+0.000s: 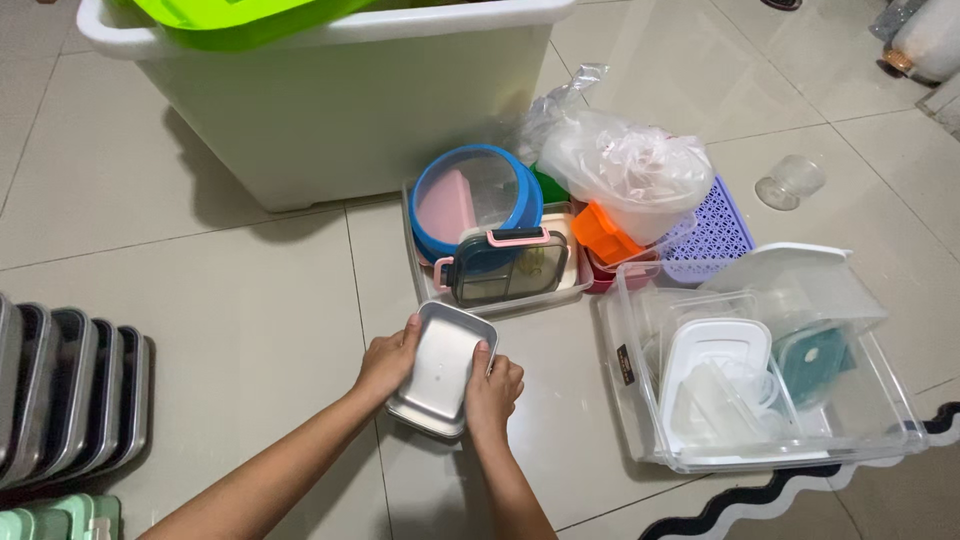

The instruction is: The person sorts various food storage containers on the floor, opening and closing lids, stacking metal trays, and arranging plastic containers by type and size.

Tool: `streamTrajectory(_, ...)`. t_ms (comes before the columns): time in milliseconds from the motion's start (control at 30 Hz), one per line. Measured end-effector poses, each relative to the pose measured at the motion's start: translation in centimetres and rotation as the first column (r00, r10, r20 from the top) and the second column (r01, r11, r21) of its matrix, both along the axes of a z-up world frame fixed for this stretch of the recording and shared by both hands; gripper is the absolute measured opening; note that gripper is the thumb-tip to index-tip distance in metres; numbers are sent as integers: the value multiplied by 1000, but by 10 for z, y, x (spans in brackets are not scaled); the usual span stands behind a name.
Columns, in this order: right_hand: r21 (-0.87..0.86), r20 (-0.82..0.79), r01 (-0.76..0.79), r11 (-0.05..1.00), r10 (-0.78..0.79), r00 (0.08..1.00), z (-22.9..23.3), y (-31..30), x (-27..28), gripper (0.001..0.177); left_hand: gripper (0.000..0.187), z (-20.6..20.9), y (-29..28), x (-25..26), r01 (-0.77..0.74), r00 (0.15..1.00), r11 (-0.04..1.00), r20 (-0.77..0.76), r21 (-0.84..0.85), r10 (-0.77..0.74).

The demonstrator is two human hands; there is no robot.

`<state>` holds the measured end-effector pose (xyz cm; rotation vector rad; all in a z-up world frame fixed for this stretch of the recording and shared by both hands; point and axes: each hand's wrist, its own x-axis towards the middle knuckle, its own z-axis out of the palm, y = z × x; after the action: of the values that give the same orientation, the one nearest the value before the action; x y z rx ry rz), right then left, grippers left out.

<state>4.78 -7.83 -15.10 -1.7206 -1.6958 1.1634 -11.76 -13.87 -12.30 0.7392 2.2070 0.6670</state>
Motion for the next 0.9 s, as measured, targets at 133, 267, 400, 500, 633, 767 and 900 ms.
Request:
streamTrajectory(133, -71, -50, 43, 997, -47, 998, -27, 4, 2, 63, 89, -35, -6, 0, -45, 996, 992, 83, 122, 35)
streamTrajectory(267, -199, -559, 36, 979, -143, 817, -50, 7, 8, 71, 95, -40, -3, -7, -157, 934, 975, 343, 155, 96)
streamTrajectory(400, -565, -533, 98, 820, -452, 716, -57, 0, 25, 37, 93, -14, -16, -16, -237, 720, 971, 668, -18, 188)
streamTrajectory(500, -652, -482, -59, 756, -354, 801, -50, -3, 36, 38, 86, -4, -32, -12, -275, 660, 928, 652, -253, 373)
streamTrajectory(633, -676, -463, -200, 709, -198, 864, -40, -20, 36, 34, 74, -36, -57, -1, -470, 349, 857, 848, -210, 399)
streamTrajectory(767, -558, -495, -208, 803, -121, 860, -35, -27, 24, 31, 28, -83, -59, -9, -463, 405, 886, 881, -33, 244)
streamTrajectory(900, -494, -473, -223, 841, -44, 880, -32, -24, 5, 38, 30, -88, -80, -23, -537, 445, 843, 857, 23, 259)
